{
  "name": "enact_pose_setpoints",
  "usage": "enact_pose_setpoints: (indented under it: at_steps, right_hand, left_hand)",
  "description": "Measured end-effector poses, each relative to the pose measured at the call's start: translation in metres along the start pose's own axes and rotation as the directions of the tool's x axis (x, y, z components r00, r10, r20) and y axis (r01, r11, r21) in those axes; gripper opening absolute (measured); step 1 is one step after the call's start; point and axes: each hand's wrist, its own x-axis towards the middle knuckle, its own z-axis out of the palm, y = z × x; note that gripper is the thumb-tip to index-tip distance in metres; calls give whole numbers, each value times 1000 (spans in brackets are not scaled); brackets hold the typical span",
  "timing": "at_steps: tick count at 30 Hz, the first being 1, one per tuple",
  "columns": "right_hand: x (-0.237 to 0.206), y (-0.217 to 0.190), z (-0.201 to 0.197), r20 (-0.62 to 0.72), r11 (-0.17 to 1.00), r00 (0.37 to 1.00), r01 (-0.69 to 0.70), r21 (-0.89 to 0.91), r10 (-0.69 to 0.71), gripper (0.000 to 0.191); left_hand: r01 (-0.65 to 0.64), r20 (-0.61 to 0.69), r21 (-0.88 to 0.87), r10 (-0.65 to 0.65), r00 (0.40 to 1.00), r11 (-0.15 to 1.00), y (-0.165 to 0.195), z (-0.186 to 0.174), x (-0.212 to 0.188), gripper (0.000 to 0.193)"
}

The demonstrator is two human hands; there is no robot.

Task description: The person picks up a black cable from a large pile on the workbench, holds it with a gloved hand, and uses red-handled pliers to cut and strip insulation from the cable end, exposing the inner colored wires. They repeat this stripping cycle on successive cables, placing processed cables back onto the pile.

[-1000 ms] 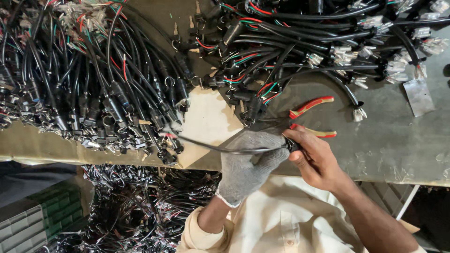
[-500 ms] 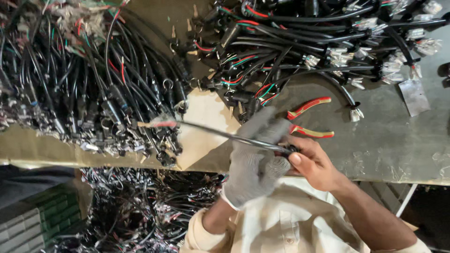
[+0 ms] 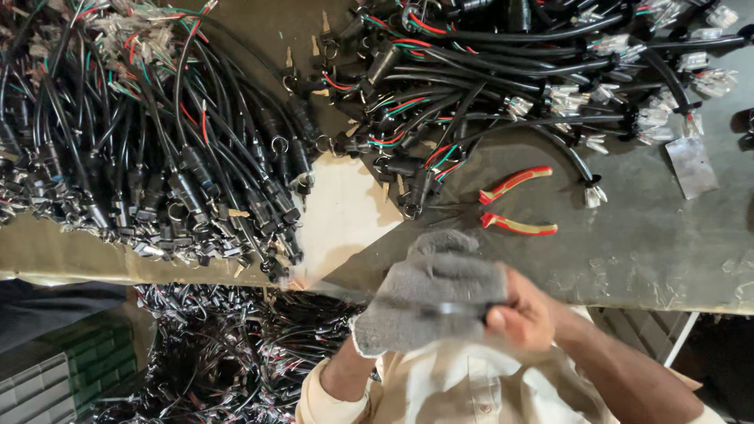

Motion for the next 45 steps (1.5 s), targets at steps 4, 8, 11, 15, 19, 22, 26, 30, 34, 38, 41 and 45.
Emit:
enact_pose_setpoints:
  at_steps: [4,8,11,15,19,22,26,30,34,38,41,45]
  right_hand:
    - [-10,13,1,85,993,995,51,106,-61,57]
    - [-9,35,2,-12,937,999,-42,347,49,71]
    - [-7,50,9,-210,907,978,73,416,18,70]
    - [12,55,11,-668,956,721,28,294,184,63]
    - [33,32,12,-606,959,751,272,-79,-263,69]
    - [33,-9,9,-252,677,872,117,-727,-421,75]
    - [43,-54,-14,-256,248,872,-161,-955,-418,78]
    - [52,-68,-27,-228,-61,899,-269,-961,-374,73]
    - [52,-69,-18,-295,-136,909,-345,-929,-294,57]
    - [42,-90,-4,-226,148,805,-172,-974,-549,55]
    - [34,-113,3,-16,78,769,45,-996,-640,37]
    - [33,-136,4,47,-18,893,44,-999,-447,29]
  left_hand:
    - [-272,0,-37,272,962,962,3,4,12,21]
    - [20,-49,-224,-31,998,974,2,16,10,10]
    - [172,-88,-289,-205,975,942,-6,21,5,14]
    - [344,-195,-432,-458,867,834,-24,33,9,33]
    - [113,-356,-160,-165,920,981,-37,43,9,49]
    - [173,-408,-120,-207,889,978,-36,37,-6,40]
    - [270,-373,-390,-419,828,881,-29,30,-27,34]
    - [63,-396,-58,-80,915,996,-24,30,-33,19]
    - [126,-282,-460,-280,918,879,-18,34,-27,23]
    - [325,-120,-360,-389,913,874,-10,26,-18,39]
    - [217,-77,145,-208,975,965,-5,14,-10,68]
    - [369,-108,112,-358,927,923,4,6,-9,71]
